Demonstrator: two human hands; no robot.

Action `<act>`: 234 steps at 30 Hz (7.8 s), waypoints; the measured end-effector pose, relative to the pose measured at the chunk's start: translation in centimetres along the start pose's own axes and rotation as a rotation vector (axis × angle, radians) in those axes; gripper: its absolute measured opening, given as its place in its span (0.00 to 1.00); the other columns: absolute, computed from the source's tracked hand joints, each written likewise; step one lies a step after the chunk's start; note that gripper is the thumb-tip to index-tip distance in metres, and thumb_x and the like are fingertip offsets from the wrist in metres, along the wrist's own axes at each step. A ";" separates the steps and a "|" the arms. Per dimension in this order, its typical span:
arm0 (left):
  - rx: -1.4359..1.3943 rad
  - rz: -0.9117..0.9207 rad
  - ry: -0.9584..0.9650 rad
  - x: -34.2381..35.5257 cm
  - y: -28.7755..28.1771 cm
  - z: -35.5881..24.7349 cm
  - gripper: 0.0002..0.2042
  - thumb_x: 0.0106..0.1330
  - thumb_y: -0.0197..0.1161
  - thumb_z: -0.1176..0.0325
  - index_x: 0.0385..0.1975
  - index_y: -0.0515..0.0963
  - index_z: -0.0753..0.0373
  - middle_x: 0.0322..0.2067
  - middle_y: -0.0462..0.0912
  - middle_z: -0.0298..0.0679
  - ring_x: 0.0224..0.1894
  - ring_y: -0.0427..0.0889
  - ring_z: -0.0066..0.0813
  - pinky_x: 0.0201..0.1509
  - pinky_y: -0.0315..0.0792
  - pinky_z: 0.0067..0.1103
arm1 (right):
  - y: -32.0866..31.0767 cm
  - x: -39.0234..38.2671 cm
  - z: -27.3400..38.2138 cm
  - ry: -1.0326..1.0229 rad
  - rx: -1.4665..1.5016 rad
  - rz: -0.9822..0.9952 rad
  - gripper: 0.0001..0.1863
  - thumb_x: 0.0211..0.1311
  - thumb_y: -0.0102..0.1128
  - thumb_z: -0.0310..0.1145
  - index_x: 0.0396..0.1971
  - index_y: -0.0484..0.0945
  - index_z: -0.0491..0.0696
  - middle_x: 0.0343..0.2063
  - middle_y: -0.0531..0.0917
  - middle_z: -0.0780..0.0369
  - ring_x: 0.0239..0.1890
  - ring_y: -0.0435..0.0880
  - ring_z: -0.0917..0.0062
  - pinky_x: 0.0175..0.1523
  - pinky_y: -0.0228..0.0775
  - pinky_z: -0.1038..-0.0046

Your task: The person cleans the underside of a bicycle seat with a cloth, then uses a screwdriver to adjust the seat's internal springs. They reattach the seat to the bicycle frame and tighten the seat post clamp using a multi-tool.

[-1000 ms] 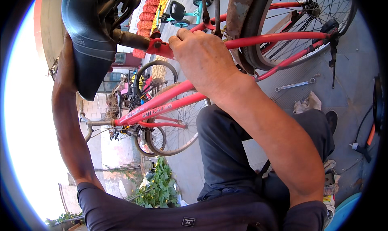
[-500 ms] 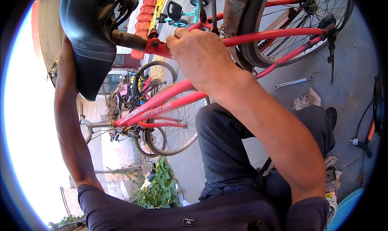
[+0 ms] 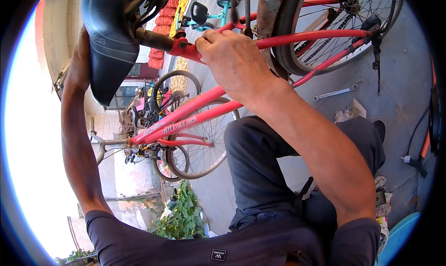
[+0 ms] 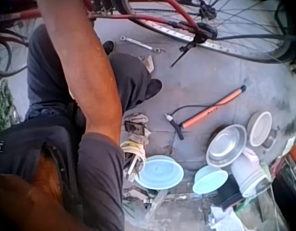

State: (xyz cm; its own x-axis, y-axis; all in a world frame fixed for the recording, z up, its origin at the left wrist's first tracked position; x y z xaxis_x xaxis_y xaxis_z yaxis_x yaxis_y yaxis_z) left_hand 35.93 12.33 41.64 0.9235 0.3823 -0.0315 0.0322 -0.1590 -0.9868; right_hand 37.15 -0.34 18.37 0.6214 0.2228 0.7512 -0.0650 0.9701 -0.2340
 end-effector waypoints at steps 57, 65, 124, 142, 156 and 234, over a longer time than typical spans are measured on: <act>0.321 -0.236 0.261 -1.5 3.0 -6.0 0.40 0.75 0.27 0.37 0.48 0.79 0.69 0.38 0.84 0.49 0.42 0.82 0.37 0.56 0.71 0.29 | -0.7 0.3 -0.5 0.018 0.100 0.127 0.10 0.59 0.59 0.26 0.40 0.80 0.43 0.40 0.83 0.56 0.44 0.85 0.64 0.47 0.79 0.66; 0.183 -0.126 0.315 -1.0 2.7 -4.0 0.43 0.69 0.30 0.30 0.53 0.78 0.67 0.46 0.82 0.53 0.52 0.79 0.45 0.62 0.66 0.33 | -0.7 -0.2 0.5 -0.047 0.108 0.131 0.18 0.61 0.61 0.29 0.51 0.77 0.42 0.51 0.81 0.55 0.50 0.82 0.60 0.54 0.75 0.63; -0.333 -0.779 0.300 -7.1 3.6 4.1 0.27 0.74 0.41 0.51 0.32 0.78 0.71 0.27 0.81 0.56 0.34 0.81 0.51 0.42 0.71 0.38 | 0.7 17.3 13.9 -0.204 -0.631 0.445 0.30 0.71 0.39 0.55 0.36 0.87 0.47 0.35 0.87 0.54 0.41 0.86 0.60 0.54 0.73 0.60; -0.095 -0.411 0.332 -4.0 2.4 1.2 0.38 0.70 0.41 0.34 0.36 0.83 0.70 0.23 0.81 0.47 0.27 0.84 0.34 0.36 0.75 0.31 | 1.1 -15.8 2.5 -0.041 -0.195 0.498 0.06 0.59 0.59 0.30 0.28 0.80 0.44 0.26 0.82 0.57 0.32 0.84 0.61 0.37 0.76 0.62; -0.055 -0.333 0.354 -2.1 1.9 4.6 0.35 0.69 0.44 0.33 0.47 0.82 0.62 0.27 0.83 0.42 0.30 0.85 0.24 0.39 0.79 0.19 | 3.5 -23.9 -0.1 0.160 -0.196 0.957 0.09 0.59 0.57 0.34 0.28 0.81 0.44 0.26 0.85 0.52 0.31 0.86 0.58 0.38 0.78 0.60; -0.054 -0.135 0.423 0.5 2.9 -6.2 0.36 0.72 0.35 0.36 0.69 0.63 0.59 0.57 0.75 0.51 0.58 0.77 0.36 0.66 0.66 0.24 | 0.9 -23.4 2.2 0.157 -0.141 0.956 0.04 0.47 0.60 0.24 0.23 0.84 0.43 0.28 0.86 0.52 0.36 0.87 0.59 0.39 0.79 0.62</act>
State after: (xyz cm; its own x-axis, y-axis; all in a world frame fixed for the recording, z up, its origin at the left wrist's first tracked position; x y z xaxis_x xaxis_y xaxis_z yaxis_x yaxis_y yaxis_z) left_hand 38.84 6.43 39.77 0.9845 -0.0009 0.1756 0.1724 -0.1846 -0.9676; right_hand 20.85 -4.44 1.95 0.4523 0.8840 0.1183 -0.5079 0.3643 -0.7806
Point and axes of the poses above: each hand's wrist, its own x-axis towards the middle knuckle, its own y-axis out of the palm, z = x × y, the point moved 9 cm from there along x, towards the middle knuckle
